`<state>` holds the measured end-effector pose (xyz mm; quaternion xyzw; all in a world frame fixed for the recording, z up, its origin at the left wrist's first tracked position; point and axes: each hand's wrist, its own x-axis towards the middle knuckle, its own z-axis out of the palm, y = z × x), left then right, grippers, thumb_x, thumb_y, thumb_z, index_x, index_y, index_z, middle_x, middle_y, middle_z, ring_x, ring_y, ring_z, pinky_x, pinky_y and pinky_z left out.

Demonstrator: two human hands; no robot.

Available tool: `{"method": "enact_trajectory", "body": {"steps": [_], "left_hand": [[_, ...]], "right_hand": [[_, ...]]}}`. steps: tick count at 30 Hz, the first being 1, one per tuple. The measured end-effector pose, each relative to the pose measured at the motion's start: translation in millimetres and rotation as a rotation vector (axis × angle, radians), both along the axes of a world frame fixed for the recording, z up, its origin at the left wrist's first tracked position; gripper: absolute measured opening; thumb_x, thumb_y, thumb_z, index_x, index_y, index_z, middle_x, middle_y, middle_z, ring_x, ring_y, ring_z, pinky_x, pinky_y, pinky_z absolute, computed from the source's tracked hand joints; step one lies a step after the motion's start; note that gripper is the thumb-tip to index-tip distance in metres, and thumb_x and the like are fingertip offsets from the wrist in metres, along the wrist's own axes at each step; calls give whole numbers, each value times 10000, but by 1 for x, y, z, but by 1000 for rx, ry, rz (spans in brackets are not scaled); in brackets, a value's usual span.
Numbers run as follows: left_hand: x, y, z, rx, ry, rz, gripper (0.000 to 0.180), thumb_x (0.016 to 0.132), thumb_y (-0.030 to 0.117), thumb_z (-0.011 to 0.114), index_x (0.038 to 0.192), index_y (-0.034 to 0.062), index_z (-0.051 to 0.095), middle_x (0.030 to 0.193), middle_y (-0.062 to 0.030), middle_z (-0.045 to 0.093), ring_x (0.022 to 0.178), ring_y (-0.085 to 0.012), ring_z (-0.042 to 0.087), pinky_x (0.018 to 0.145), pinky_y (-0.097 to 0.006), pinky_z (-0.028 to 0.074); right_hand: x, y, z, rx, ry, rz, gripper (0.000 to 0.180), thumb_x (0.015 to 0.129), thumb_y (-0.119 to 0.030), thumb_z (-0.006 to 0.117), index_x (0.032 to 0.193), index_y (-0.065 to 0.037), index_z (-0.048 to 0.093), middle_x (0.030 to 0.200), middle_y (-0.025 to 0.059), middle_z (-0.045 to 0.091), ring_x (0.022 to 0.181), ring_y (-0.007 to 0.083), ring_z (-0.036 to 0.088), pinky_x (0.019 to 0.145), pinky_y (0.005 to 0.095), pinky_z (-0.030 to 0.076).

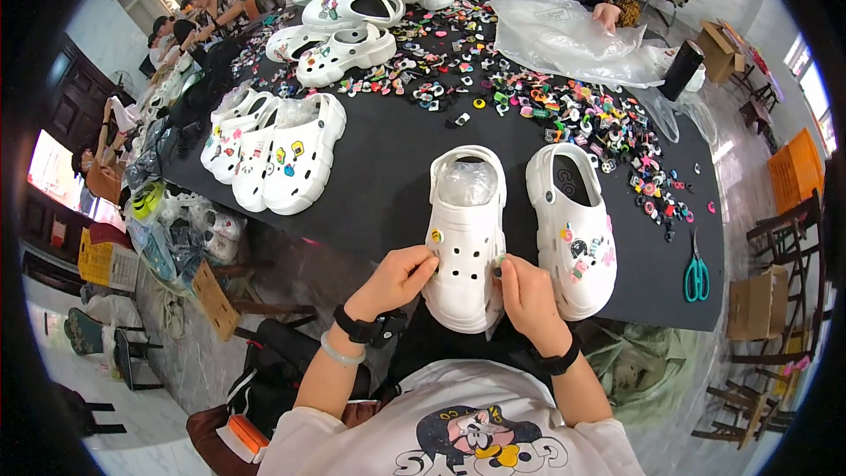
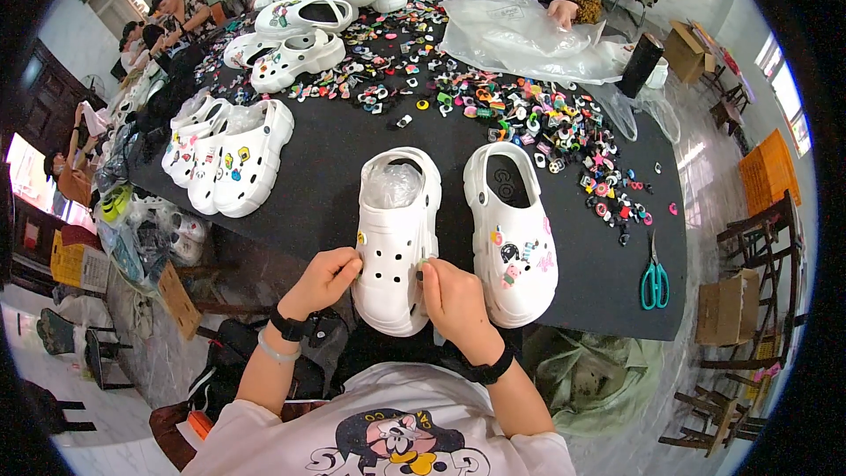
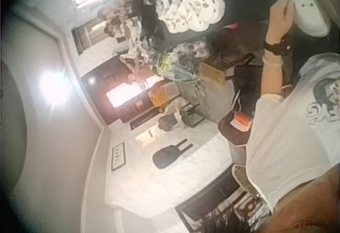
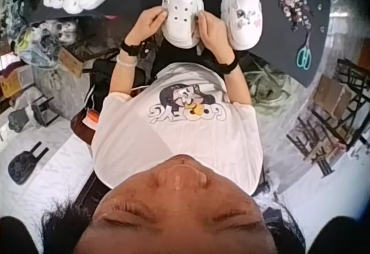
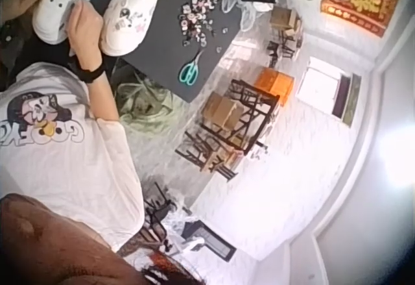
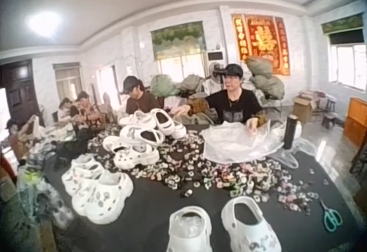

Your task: Assemble decorative charms onto clogs.

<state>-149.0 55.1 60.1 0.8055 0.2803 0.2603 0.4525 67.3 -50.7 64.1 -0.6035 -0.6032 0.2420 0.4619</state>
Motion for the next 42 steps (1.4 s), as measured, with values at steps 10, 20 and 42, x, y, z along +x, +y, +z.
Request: {"method": "enact_trajectory", "body": {"steps": [10, 20, 42], "left_hand": [[11, -4, 6, 18, 36, -4, 173, 941, 118, 553, 850, -29, 567, 692, -126, 550, 581, -186, 503, 555, -316, 424], [-2, 11, -21, -611, -279, 72, 268, 1044, 208, 421, 813, 77, 455, 648, 66, 389, 553, -28, 346, 500, -206, 314], [7, -63, -7, -487, -629, 435, 150, 1013, 112, 467, 888, 31, 481, 912, -166, 659, 581, -142, 586, 515, -258, 496]], "right_hand": [[-16, -10, 12, 258, -298, 32, 171, 888, -126, 569, 748, -28, 567, 667, 136, 540, 557, 320, 556, 526, 397, 441], [-36, 2, 16, 241, -384, 52, 220, 877, -184, 603, 698, -70, 548, 568, 82, 528, 484, 280, 571, 461, 373, 446], [-12, -9, -1, -103, 582, 15, 164, 961, -188, 592, 914, -47, 523, 754, -6, 525, 655, 53, 473, 592, 213, 401]]}}
